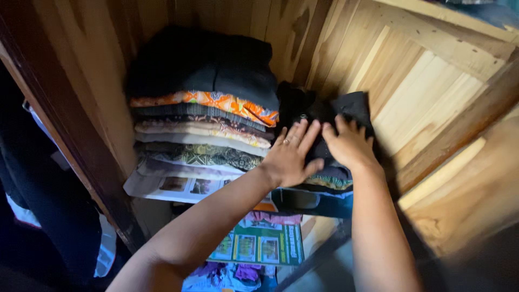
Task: The person folds several shirts on a bed, including a black shirt, a grey shirt, and a blue patterned shirt. They then place the folded shirts into a wooden wardrobe.
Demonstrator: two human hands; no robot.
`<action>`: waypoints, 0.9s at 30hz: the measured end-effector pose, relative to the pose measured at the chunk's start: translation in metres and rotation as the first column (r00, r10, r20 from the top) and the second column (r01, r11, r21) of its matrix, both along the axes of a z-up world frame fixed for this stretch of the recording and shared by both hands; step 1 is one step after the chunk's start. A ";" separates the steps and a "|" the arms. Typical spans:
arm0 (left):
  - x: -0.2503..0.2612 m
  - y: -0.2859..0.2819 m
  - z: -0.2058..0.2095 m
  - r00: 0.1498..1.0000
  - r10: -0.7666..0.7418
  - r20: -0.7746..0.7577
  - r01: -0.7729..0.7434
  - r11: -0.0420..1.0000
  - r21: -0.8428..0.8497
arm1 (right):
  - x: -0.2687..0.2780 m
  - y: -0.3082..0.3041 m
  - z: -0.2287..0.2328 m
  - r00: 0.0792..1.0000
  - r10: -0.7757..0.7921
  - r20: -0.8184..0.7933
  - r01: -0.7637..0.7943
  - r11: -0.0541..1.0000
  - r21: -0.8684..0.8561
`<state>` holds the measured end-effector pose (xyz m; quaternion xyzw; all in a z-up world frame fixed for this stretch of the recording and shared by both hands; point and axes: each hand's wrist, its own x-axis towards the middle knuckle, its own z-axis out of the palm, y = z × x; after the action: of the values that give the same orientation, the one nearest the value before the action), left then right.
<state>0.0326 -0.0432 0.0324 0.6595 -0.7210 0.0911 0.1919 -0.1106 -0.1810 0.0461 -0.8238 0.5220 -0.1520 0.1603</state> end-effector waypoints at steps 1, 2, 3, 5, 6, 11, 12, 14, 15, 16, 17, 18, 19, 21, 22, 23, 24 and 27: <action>0.002 -0.010 -0.003 0.990 -0.004 -0.143 -0.010 0.995 -0.095 | 0.003 -0.012 0.001 0.999 -0.002 0.039 0.006 0.994 -0.109; 0.004 -0.024 -0.006 0.979 0.055 -0.198 -0.072 0.994 -0.079 | 0.005 -0.025 0.000 0.997 -0.002 0.074 0.018 0.977 -0.211; 0.008 -0.042 -0.006 0.961 0.114 -0.253 -0.133 0.989 -0.060 | 0.009 -0.038 -0.004 0.994 0.000 0.111 0.035 0.950 -0.309; 0.014 -0.074 -0.003 0.941 0.209 -0.266 -0.232 0.971 -0.057 | 0.024 -0.062 -0.008 0.999 -0.015 0.046 0.028 0.955 -0.296; 0.015 -0.085 -0.003 0.940 0.249 -0.234 -0.271 0.960 -0.066 | 0.028 -0.070 -0.011 1.000 -0.023 0.009 0.025 0.959 -0.284; 0.025 -0.108 0.003 0.901 0.401 -0.165 -0.309 0.861 0.403 | 0.036 -0.085 -0.024 0.996 -0.012 -0.091 0.003 0.995 -0.098; 0.027 -0.109 0.001 0.893 0.405 -0.195 -0.294 0.854 0.429 | 0.037 -0.085 -0.029 0.993 -0.005 -0.118 -0.001 0.998 -0.056; 0.030 -0.109 -0.003 0.882 0.408 -0.238 -0.266 0.845 0.464 | 0.038 -0.088 -0.037 0.995 0.003 -0.096 -0.002 1.000 0.018; 0.031 -0.106 -0.007 0.879 0.405 -0.252 -0.253 0.843 0.474 | 0.038 -0.090 -0.041 0.997 0.008 -0.083 -0.003 0.999 0.054; 0.033 -0.105 -0.006 0.877 0.400 -0.266 -0.242 0.846 0.476 | 0.040 -0.093 -0.042 0.996 0.017 -0.088 -0.010 0.997 0.081; 0.034 -0.104 -0.006 0.873 0.403 -0.274 -0.237 0.843 0.484 | 0.041 -0.094 -0.046 0.995 0.027 -0.093 -0.017 0.994 0.108; 0.033 -0.101 -0.008 0.869 0.404 -0.286 -0.228 0.839 0.495 | 0.041 -0.095 -0.050 0.994 0.035 -0.103 -0.021 0.990 0.136; 0.033 -0.100 -0.008 0.864 0.406 -0.297 -0.218 0.835 0.505 | 0.042 -0.098 -0.052 0.997 0.030 -0.076 -0.018 0.987 0.157; 0.033 -0.099 -0.010 0.856 0.415 -0.309 -0.223 0.834 0.504 | 0.040 -0.101 -0.062 0.999 0.019 -0.032 -0.012 0.978 0.209; 0.033 -0.097 -0.011 0.850 0.423 -0.313 -0.228 0.833 0.505 | 0.040 -0.104 -0.067 0.999 0.034 -0.032 -0.027 0.981 0.194; 0.033 -0.097 -0.012 0.847 0.424 -0.320 -0.228 0.834 0.502 | 0.040 -0.106 -0.071 0.998 0.049 -0.033 -0.043 0.983 0.179; 0.033 -0.097 -0.012 0.845 0.423 -0.326 -0.228 0.837 0.497 | 0.040 -0.108 -0.075 0.998 0.062 -0.031 -0.056 0.985 0.162; 0.030 -0.095 -0.011 0.845 0.432 -0.316 -0.241 0.834 0.496 | 0.040 -0.108 -0.081 0.997 0.076 -0.020 -0.073 0.988 0.139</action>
<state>0.0624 -0.1378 0.0217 0.8083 -0.5341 -0.1822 0.1679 -0.0708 -0.2889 -0.0351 -0.8316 0.5021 -0.0988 0.2159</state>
